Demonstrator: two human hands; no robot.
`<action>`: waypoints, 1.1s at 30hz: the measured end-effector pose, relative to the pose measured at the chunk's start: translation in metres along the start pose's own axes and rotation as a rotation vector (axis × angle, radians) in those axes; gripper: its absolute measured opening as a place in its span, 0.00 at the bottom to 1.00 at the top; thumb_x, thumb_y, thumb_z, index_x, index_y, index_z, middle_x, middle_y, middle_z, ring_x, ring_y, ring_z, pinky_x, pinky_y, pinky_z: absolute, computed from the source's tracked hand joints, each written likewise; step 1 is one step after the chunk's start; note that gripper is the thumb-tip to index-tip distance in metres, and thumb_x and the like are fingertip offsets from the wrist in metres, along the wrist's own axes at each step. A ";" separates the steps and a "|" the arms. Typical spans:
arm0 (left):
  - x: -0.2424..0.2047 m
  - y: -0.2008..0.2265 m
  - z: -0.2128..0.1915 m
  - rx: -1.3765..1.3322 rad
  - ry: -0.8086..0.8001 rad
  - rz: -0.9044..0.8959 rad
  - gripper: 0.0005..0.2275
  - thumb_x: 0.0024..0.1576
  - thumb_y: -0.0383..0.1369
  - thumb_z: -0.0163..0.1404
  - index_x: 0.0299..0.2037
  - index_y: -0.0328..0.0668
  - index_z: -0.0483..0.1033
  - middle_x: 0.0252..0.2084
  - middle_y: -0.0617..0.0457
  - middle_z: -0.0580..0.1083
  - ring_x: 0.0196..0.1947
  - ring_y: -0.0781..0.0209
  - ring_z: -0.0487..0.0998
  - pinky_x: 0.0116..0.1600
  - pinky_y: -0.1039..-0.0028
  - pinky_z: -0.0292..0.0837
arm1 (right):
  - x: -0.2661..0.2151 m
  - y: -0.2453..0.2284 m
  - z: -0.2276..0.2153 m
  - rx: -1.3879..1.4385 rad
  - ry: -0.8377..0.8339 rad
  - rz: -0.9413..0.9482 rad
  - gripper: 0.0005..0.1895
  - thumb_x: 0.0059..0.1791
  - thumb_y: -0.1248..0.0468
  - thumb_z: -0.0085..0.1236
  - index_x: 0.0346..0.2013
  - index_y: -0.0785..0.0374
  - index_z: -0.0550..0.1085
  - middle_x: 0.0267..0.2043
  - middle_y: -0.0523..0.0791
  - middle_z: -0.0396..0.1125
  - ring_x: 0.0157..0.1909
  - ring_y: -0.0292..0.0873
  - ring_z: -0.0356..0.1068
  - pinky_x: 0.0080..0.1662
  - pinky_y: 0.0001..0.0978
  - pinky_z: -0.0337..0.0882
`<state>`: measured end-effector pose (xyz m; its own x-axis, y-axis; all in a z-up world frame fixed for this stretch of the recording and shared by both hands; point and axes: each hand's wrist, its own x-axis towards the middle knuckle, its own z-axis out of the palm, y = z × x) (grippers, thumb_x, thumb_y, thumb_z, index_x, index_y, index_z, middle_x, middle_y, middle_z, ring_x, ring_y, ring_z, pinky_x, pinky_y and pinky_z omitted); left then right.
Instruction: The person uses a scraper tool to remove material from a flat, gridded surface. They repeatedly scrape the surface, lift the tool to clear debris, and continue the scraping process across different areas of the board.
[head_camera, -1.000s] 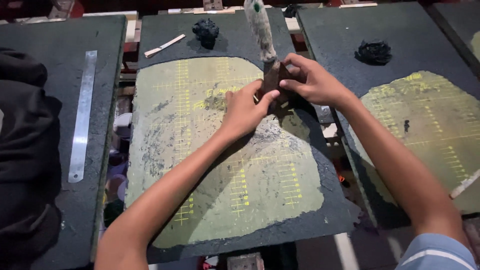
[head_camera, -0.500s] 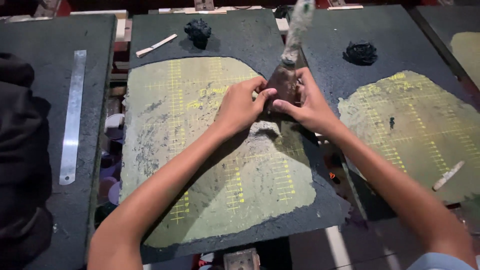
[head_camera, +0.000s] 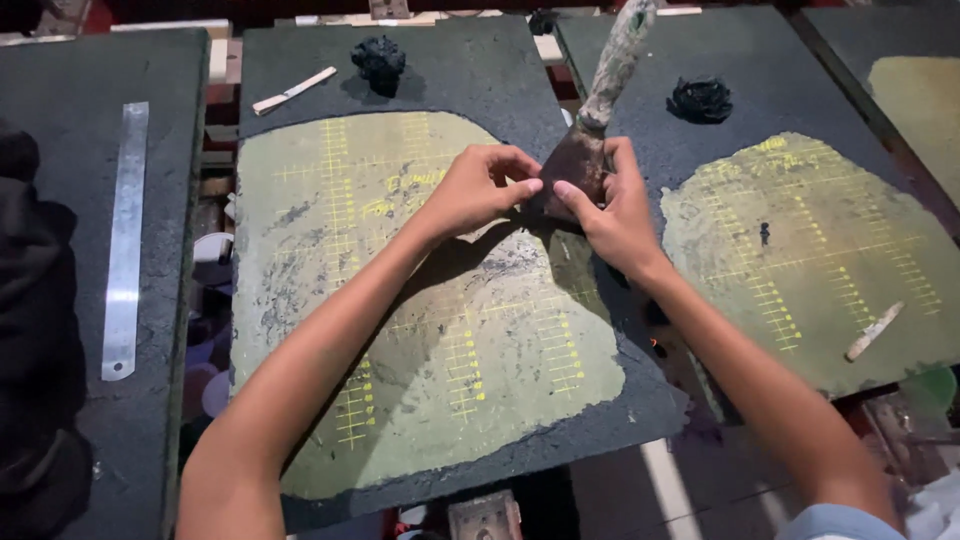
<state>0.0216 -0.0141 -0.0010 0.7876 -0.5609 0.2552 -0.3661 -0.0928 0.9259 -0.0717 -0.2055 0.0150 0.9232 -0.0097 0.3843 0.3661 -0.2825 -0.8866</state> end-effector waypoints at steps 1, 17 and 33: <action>0.000 0.003 0.000 -0.002 -0.004 -0.001 0.07 0.52 0.30 0.59 0.40 0.50 0.83 0.30 0.57 0.82 0.27 0.69 0.77 0.35 0.79 0.71 | 0.000 -0.001 0.000 -0.001 0.003 0.004 0.19 0.55 0.67 0.61 0.51 0.59 0.59 0.32 0.57 0.71 0.37 0.46 0.73 0.36 0.36 0.75; 0.003 -0.009 0.018 0.262 0.102 -0.082 0.02 0.53 0.40 0.58 0.34 0.64 0.81 0.27 0.66 0.80 0.27 0.61 0.79 0.39 0.71 0.73 | 0.000 0.019 -0.008 -0.230 0.013 -0.034 0.21 0.55 0.64 0.64 0.54 0.63 0.61 0.36 0.60 0.70 0.40 0.57 0.75 0.38 0.49 0.72; -0.002 -0.001 0.016 0.343 0.040 -0.037 0.04 0.53 0.39 0.58 0.36 0.57 0.82 0.29 0.57 0.81 0.38 0.43 0.83 0.52 0.59 0.72 | -0.002 0.006 -0.006 -0.339 -0.014 0.045 0.24 0.54 0.58 0.63 0.54 0.59 0.57 0.24 0.55 0.65 0.23 0.52 0.64 0.26 0.43 0.60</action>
<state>0.0129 -0.0260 -0.0067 0.8199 -0.5195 0.2405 -0.4770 -0.3878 0.7887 -0.0718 -0.2133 0.0106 0.9399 -0.0167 0.3411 0.2673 -0.5853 -0.7654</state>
